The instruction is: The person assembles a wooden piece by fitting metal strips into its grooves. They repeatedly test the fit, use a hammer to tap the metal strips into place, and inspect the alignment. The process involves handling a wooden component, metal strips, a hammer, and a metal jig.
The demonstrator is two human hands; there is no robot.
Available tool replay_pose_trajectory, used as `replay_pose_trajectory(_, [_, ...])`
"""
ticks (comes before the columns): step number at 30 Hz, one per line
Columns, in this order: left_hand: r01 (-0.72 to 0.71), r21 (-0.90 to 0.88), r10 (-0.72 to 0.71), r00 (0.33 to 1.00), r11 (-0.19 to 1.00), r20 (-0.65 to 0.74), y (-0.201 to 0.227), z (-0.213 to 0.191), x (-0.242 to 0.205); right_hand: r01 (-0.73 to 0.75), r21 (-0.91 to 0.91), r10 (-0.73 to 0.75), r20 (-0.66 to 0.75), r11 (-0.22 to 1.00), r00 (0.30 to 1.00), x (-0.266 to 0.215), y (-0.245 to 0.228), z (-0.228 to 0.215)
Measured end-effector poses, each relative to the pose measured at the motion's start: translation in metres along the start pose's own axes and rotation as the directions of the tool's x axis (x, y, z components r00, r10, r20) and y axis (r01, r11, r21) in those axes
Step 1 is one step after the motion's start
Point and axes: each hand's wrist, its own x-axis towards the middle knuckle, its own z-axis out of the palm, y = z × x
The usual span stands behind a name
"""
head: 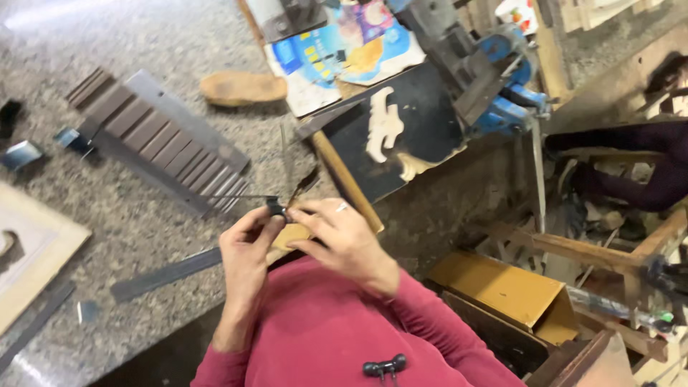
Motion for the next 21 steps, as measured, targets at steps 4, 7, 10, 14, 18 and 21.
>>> replay_pose_trajectory(4, [0.017,0.031,-0.015,0.998,0.999,-0.061,0.020,0.023,0.005,0.069,-0.005,-0.069,-0.064,0.998,0.996,-0.003,0.019,-0.009])
replay_pose_trajectory(7, [0.030,0.026,-0.027,0.996,0.999,-0.085,0.038,0.046,0.005,0.164,-0.042,-0.167,-0.071,0.985,0.983,0.001,0.028,-0.024])
replay_pose_trajectory(10, [0.027,-0.003,-0.027,0.998,1.000,-0.058,0.052,0.069,0.010,0.177,-0.035,-0.179,-0.052,0.984,0.983,0.005,0.043,-0.038])
replay_pose_trajectory(14, [-0.020,-0.075,0.013,0.996,0.997,-0.086,0.057,0.084,0.014,-0.075,-0.056,0.067,-0.129,0.996,0.989,0.004,0.091,-0.041])
replay_pose_trajectory(18, [-0.082,-0.176,0.052,0.985,0.981,-0.166,0.064,0.085,0.019,-0.333,-0.703,0.291,-0.184,0.629,0.939,0.008,0.176,-0.024])
replay_pose_trajectory(21, [-0.111,-0.179,0.086,0.986,0.978,-0.145,0.064,0.089,0.020,-0.428,-0.576,0.408,-0.173,0.696,0.896,-0.009,0.229,-0.015])
